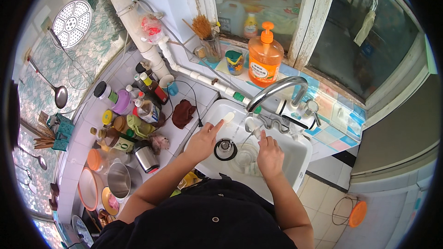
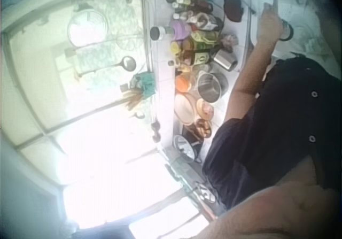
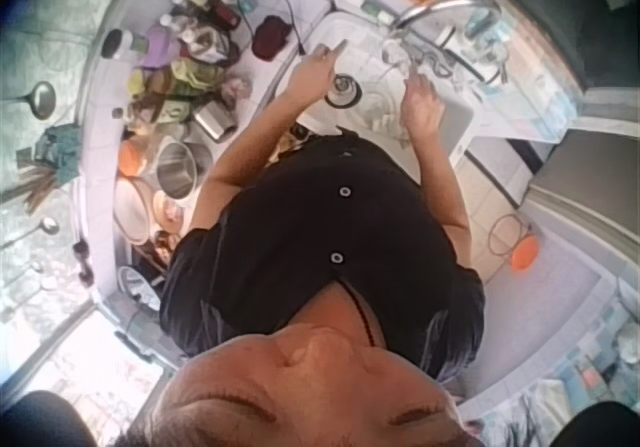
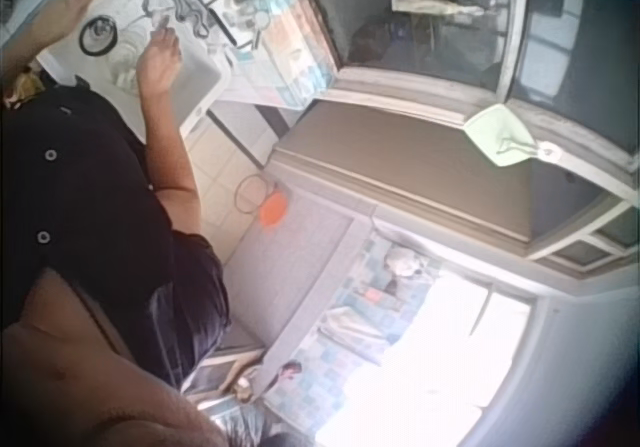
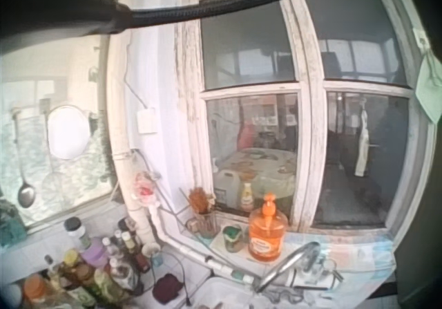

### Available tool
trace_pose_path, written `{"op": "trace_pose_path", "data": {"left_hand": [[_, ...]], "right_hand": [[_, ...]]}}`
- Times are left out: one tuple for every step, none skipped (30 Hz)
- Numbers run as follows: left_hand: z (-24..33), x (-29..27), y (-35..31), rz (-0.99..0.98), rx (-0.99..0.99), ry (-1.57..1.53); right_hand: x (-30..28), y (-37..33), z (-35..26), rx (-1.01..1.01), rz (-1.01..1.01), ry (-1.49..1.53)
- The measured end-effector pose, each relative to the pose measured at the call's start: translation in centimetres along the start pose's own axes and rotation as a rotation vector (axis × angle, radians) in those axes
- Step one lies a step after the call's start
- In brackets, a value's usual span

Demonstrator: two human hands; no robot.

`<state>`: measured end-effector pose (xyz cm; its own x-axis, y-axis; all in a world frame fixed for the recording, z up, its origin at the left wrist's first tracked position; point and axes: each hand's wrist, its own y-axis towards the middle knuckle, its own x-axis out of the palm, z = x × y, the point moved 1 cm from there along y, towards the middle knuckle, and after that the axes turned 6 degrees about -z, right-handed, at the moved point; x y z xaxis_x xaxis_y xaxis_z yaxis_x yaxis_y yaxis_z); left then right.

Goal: The person washes a white plastic spoon and a small white plastic cap under running water in a kitchen sink. They use a cloth to scrub the items and rinse them thoroughly before placing them in the sink.

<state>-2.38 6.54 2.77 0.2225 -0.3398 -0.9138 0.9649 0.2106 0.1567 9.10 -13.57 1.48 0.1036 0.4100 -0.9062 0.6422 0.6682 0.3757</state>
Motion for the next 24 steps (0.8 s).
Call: {"op": "trace_pose_path", "data": {"left_hand": [[0.1, 0.2, -0.1, 0.007, 0.031, -0.007], [0.3, 0.7, -0.1, 0.015, 0.061, -0.014], [0.5, 0.6, -0.1, 0.022, 0.09, -0.017], [0.8, 0.5, -0.1, -0.016, 0.112, 0.034], [1.4, 0.1, -0.2, -0.053, 0.134, 0.086], [1.9, -0.1, -0.1, -0.088, 0.157, 0.133], [2.1, -0.2, 0.0, -0.1, 0.13, 0.203], [2.3, -0.2, 0.2, -0.112, 0.102, 0.272], [2.4, -0.2, 0.3, -0.126, 0.077, 0.342], [2.7, -0.3, 0.4, -0.116, 0.056, 0.356], [3.0, -0.5, 0.6, -0.105, 0.034, 0.369], [3.3, -0.6, 0.7, -0.096, 0.014, 0.382], [3.5, -0.5, 0.8, -0.108, 0.001, 0.397], [3.8, -0.4, 0.9, -0.121, -0.012, 0.412], [4.0, -0.3, 1.0, -0.131, -0.027, 0.428], [4.0, 0.3, 0.8, -0.169, -0.032, 0.407], [3.9, 1.3, 0.5, -0.207, -0.036, 0.386], [4.0, 1.4, 0.4, -0.247, -0.037, 0.366], [3.8, 1.1, 0.6, -0.227, -0.042, 0.358], [3.3, 0.4, 0.9, -0.208, -0.047, 0.35], [3.2, -0.2, 1.1, -0.19, -0.052, 0.34], [3.4, -0.4, 1.2, -0.212, -0.037, 0.321], [3.6, -0.6, 1.3, -0.234, -0.021, 0.302], [3.7, -0.7, 1.3, -0.251, -0.01, 0.287]], "right_hand": [[0.0, 0.1, 0.1, -0.027, 0.0, -0.009], [-0.2, 0.1, 0.1, -0.06, -0.005, -0.028], [-0.5, 0.3, -0.1, -0.093, -0.008, -0.041], [-0.8, 0.4, -0.3, -0.126, -0.011, -0.055], [-1.0, 0.4, -0.7, -0.132, -0.031, -0.06], [-1.3, 0.4, -0.9, -0.139, -0.051, -0.069], [-1.5, 0.5, -1.1, -0.145, -0.07, -0.079], [-1.6, 0.5, -1.2, -0.17, -0.071, -0.078], [-1.7, 0.5, -1.3, -0.192, -0.071, -0.078], [-1.8, 0.5, -1.4, -0.213, -0.072, -0.077], [-2.0, 0.7, -1.6, -0.227, -0.07, -0.074], [-2.1, 1.0, -1.8, -0.239, -0.068, -0.071], [-2.2, 1.1, -1.9, -0.251, -0.066, -0.068], [-2.2, 1.1, -1.9, -0.264, -0.074, -0.085], [-2.1, 1.1, -1.9, -0.28, -0.081, -0.103], [-2.1, 1.2, -1.9, -0.296, -0.088, -0.12], [-2.0, 1.2, -2.0, -0.302, -0.109, -0.118], [-1.9, 1.2, -2.0, -0.305, -0.129, -0.114], [-1.9, 1.2, -2.0, -0.308, -0.15, -0.111], [-1.9, 1.2, -2.0, -0.311, -0.148, -0.113], [-1.9, 1.1, -2.1, -0.313, -0.149, -0.115], [-1.9, 1.1, -2.2, -0.315, -0.151, -0.118], [-2.0, 1.1, -2.2, -0.323, -0.154, -0.119], [-2.2, 1.4, -2.3, -0.336, -0.152, -0.118]]}}
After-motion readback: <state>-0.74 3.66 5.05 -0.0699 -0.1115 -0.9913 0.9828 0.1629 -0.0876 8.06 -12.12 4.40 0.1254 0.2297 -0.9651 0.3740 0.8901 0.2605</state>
